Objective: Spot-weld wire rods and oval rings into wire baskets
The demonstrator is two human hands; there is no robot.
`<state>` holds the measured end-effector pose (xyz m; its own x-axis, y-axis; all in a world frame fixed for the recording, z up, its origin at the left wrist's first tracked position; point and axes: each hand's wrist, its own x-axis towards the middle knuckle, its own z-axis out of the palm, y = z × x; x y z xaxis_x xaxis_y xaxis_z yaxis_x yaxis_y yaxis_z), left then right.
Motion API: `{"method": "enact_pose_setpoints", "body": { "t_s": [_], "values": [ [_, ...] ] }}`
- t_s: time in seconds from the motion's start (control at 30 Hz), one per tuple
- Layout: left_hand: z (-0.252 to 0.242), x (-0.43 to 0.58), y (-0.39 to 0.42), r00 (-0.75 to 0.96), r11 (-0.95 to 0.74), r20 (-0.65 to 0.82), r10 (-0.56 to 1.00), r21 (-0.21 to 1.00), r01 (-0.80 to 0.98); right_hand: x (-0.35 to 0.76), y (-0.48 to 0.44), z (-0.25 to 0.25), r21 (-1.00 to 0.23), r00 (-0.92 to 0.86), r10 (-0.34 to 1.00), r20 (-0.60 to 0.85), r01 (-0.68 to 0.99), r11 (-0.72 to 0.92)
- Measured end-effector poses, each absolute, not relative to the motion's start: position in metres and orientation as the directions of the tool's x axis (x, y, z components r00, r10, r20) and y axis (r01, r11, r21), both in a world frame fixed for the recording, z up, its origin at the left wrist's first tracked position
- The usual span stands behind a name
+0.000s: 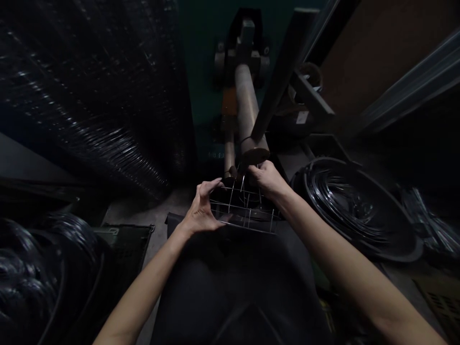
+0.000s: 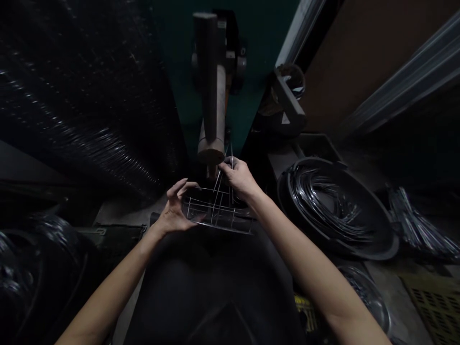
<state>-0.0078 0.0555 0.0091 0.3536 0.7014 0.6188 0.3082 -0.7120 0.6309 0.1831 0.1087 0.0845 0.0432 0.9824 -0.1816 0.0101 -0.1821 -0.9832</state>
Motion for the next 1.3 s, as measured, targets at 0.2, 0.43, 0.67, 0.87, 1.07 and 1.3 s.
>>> {"method": "enact_pose_setpoints", "body": {
  "t_s": [0.2, 0.43, 0.67, 0.87, 1.07, 1.3],
  "values": [
    [0.013, -0.009, 0.062, 0.337, -0.687, 0.600, 0.726, 0.657, 0.311, 0.184, 0.121, 0.073, -0.991, 0.060, 0.992, -0.113, 0.068, -0.117],
    [0.013, -0.010, 0.074, 0.334, -0.695, 0.612, 0.717, 0.663, 0.278, 0.190, 0.137, 0.060, -0.991, 0.046, 0.997, -0.068, 0.110, -0.072],
    [0.014, -0.010, 0.081, 0.339, -0.693, 0.610, 0.716, 0.678, 0.245, 0.194, 0.144, 0.053, -0.993, 0.034, 0.996, -0.080, 0.085, -0.083],
    [0.017, -0.010, 0.083, 0.347, -0.693, 0.608, 0.714, 0.683, 0.231, 0.190, 0.145, 0.054, -0.999, 0.028, 0.998, -0.054, 0.001, -0.054],
    [0.019, -0.009, 0.087, 0.344, -0.704, 0.624, 0.702, 0.681, 0.202, 0.182, 0.138, 0.070, -0.990, 0.111, 0.985, -0.135, 0.020, -0.139],
    [0.020, -0.014, 0.087, 0.360, -0.721, 0.631, 0.687, 0.655, 0.227, 0.200, 0.130, 0.078, -0.968, 0.072, 0.967, -0.244, -0.078, -0.238]
  ]
}}
